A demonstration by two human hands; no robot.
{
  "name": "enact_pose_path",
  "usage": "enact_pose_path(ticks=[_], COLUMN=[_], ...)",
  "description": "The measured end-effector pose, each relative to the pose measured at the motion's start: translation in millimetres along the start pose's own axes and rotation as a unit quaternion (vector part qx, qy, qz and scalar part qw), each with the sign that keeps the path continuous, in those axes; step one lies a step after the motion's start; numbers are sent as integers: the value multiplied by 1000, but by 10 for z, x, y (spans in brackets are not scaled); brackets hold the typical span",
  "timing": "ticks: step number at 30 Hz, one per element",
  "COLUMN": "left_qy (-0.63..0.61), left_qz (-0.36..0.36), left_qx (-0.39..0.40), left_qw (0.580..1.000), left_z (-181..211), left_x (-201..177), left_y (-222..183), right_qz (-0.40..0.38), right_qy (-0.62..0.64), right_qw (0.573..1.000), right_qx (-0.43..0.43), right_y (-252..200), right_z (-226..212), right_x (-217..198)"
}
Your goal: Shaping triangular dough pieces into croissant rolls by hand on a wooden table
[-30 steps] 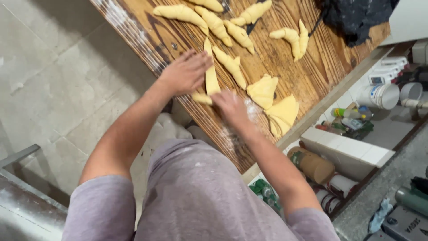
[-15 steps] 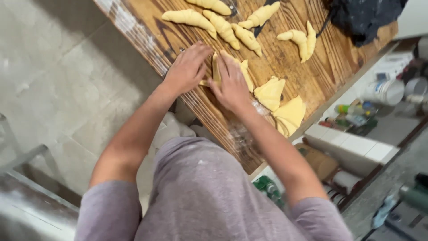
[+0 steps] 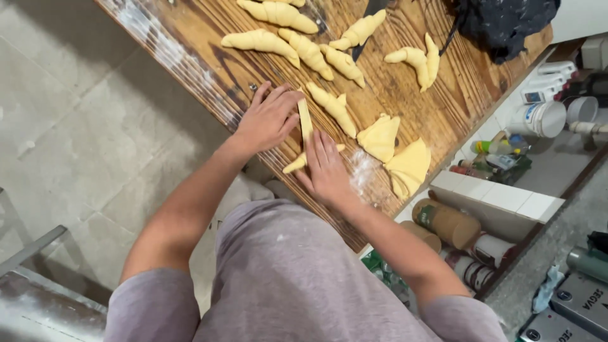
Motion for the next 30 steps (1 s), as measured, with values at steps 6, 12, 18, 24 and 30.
enact_pose_path(ticks=[6, 12, 18, 24, 30], left_qy=[-253, -83, 36, -15, -276], left_qz=[92, -34, -50, -34, 61], left_qx=[-160, 6, 95, 64, -131], left_qw=[950, 996, 994, 997, 950], left_z=[-188, -58, 36, 29, -275], left_x=[-307, -176, -11, -38, -255], left_y=[58, -22, -67, -15, -76], right_qz=[-111, -62, 15, -18, -83], right_qy=[-8, 60, 110, 51, -31], right_qw=[985, 993, 993, 998, 981], right_qx=[132, 80, -31, 24, 175], right_y=[1170, 680, 143, 165, 1395], right_z=[233, 266, 387, 1, 302], right_x=[5, -210, 252, -13, 112])
Point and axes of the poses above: each hand's wrist, its own y-axis towards the middle knuckle, its own x-axis out of the palm, z = x × y, the point moved 8 cm from there along y, towards the middle knuckle, and after that the axes turned 12 degrees about x, right-handed, at the moved point
